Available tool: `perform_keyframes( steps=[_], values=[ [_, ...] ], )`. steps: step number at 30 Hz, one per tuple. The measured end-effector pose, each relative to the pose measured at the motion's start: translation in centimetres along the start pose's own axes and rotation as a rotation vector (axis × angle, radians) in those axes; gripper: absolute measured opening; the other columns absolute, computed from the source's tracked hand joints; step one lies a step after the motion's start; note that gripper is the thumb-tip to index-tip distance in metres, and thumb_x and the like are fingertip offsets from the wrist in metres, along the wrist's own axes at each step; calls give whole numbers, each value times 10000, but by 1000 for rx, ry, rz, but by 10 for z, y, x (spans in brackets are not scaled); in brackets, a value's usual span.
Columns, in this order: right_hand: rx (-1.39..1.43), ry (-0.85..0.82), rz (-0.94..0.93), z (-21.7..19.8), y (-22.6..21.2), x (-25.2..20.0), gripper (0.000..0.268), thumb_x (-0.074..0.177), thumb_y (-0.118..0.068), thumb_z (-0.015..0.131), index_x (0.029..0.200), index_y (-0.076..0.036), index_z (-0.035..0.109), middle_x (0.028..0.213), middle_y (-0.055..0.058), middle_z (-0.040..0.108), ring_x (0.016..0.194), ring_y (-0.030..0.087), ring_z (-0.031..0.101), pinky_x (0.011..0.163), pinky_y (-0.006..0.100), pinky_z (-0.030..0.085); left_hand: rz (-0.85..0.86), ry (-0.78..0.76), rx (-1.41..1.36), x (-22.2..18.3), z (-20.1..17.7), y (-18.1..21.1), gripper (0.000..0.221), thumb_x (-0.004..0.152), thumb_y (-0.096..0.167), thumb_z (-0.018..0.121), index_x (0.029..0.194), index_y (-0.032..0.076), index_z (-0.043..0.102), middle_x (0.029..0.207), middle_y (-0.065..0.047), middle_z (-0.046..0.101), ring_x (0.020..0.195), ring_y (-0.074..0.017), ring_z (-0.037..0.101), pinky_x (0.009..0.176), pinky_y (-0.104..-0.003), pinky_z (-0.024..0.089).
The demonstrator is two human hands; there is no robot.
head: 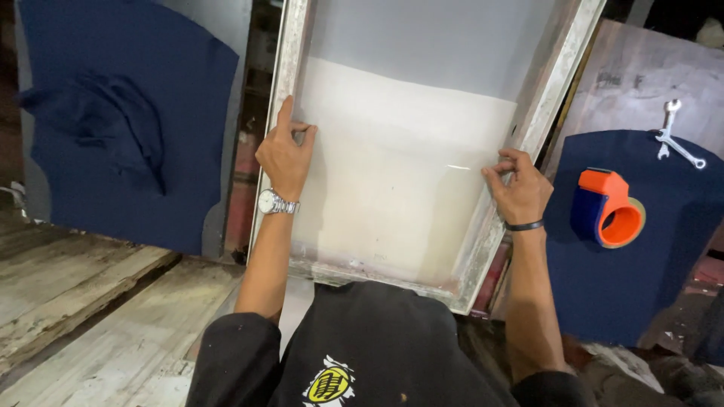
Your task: Applying adhesive tape to the edges of screen printing frames to prepare them for printing.
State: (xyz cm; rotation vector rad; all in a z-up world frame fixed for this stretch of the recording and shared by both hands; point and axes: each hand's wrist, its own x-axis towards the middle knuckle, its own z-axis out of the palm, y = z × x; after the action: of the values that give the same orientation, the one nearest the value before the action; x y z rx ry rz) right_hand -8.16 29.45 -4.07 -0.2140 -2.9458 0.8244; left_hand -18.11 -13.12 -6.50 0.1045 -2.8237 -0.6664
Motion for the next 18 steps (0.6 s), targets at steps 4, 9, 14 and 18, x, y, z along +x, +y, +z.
perform_keyframes(
  steps=[4,9,14,18],
  values=[
    [-17,5,-6,1,-2,2,406,886,-286,880,1208,-149,674,883,0,768,980,284,731,880,429,559,19,55,48,-2,2,6,671,786,266,873,1400,198,610,834,103,780,752,-219,735,698,-399,587],
    [-150,70,-86,8,-3,0,388,893,-303,886,1198,-169,687,860,-29,763,883,223,741,815,370,581,-40,100,156,-6,19,5,905,723,281,898,1522,182,485,822,71,770,673,-249,722,642,-430,592],
    [-219,99,-129,8,-11,-2,426,912,-314,877,1245,-147,670,873,-6,752,857,236,737,792,390,596,-79,60,129,0,1,14,1047,719,251,922,1596,194,352,1125,-36,743,781,-323,746,671,-510,602],
    [-255,118,-108,3,-17,0,617,855,-350,870,1360,-138,587,1051,41,587,836,357,709,732,526,615,-93,4,46,6,3,5,1032,720,234,923,1585,161,367,1289,-117,672,901,-428,738,715,-598,592]
  ],
)
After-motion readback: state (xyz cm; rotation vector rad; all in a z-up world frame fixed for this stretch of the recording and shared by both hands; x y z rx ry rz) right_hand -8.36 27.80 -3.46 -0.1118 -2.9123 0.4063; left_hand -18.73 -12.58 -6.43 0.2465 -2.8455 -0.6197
